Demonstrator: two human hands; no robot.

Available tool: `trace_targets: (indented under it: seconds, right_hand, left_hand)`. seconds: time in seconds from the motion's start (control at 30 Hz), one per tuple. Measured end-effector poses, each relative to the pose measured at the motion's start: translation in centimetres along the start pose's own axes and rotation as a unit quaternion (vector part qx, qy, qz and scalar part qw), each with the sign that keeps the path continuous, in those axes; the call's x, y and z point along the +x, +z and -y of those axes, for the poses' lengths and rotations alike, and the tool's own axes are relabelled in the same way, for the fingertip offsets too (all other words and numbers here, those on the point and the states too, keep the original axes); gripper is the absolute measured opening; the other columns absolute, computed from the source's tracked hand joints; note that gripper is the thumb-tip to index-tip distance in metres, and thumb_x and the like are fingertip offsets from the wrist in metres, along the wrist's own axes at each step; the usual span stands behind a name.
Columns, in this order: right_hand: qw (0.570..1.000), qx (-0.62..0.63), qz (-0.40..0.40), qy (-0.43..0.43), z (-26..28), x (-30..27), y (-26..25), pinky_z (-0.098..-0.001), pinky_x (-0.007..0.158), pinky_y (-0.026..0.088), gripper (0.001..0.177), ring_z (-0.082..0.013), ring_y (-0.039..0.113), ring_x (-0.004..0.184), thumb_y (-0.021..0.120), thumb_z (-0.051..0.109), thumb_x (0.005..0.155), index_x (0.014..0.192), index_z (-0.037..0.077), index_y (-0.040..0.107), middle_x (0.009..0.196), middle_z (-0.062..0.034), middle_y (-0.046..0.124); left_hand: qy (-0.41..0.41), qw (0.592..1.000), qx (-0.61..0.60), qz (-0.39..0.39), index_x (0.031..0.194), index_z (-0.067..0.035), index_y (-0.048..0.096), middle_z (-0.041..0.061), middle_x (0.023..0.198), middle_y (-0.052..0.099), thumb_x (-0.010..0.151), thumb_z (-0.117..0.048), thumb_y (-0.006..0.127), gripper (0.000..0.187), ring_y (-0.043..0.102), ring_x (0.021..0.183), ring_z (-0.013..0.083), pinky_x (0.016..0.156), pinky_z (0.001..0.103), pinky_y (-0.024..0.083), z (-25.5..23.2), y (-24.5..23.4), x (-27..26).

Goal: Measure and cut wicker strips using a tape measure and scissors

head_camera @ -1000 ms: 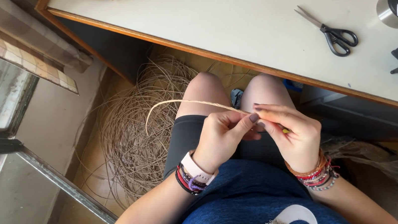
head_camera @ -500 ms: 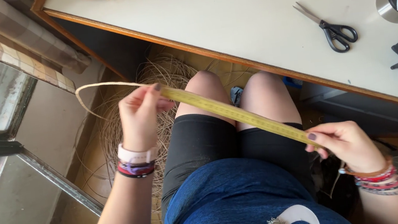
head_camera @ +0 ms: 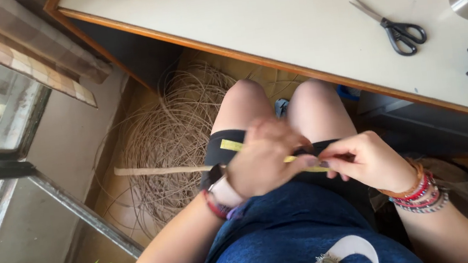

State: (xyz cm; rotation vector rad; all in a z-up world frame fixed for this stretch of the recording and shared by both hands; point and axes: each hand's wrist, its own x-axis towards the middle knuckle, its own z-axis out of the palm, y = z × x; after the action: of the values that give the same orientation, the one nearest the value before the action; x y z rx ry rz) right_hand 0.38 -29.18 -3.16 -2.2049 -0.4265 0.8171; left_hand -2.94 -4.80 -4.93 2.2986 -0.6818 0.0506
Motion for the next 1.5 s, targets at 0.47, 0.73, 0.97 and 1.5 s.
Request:
trace_targets:
  seconds: [0.47,0.73,0.97,1.5]
  right_hand:
    - [0.978,0.172,-0.078,0.086,-6.7,-3.4,-3.7,-0.0288,0.046,0.054,0.023,-0.0185,0.060,0.046,0.069,0.001,0.088,0.106,-0.008,0.082,0.078,-0.0220,0.086]
    - [0.987,0.149,-0.043,0.052,-6.3,-2.8,-2.7,-0.0256,0.048,0.055,0.016,-0.0165,0.064,0.044,0.070,0.001,0.088,0.095,-0.005,0.083,0.072,-0.0148,0.083]
    - [0.995,0.101,-0.003,-0.004,-2.0,-0.3,0.2,-0.0233,0.050,0.056,0.010,-0.0105,0.067,0.042,0.076,0.006,0.084,0.088,0.003,0.085,0.058,-0.0076,0.079]
    - [0.976,0.194,-0.052,0.079,-8.6,-4.0,-3.4,-0.0250,0.050,0.053,0.018,-0.0164,0.064,0.045,0.072,0.001,0.088,0.099,-0.004,0.085,0.070,-0.0119,0.078]
  left_hand:
    - [-0.039,0.979,0.201,0.010,0.078,-0.032,0.073,-0.017,0.067,0.068,0.091,-0.019,0.063,0.021,0.065,0.075,0.0137,0.097,0.048,0.032,6.9,-5.3,-3.2]
    - [-0.190,0.917,0.315,0.155,0.086,-0.034,0.077,-0.013,0.078,0.068,0.101,-0.042,0.057,0.027,0.066,0.092,0.0203,0.110,0.059,0.030,6.5,-5.0,-4.1]
    - [-0.009,0.999,0.043,-0.002,0.103,-0.023,0.072,-0.002,0.096,0.076,0.093,-0.045,0.065,0.025,0.071,0.102,0.0200,0.105,0.048,0.037,1.4,4.9,-0.5]
    - [-0.032,0.993,0.113,0.002,0.084,-0.028,0.072,-0.011,0.080,0.072,0.093,-0.030,0.068,0.010,0.067,0.084,0.0124,0.095,0.046,0.033,5.4,-1.1,-3.6]
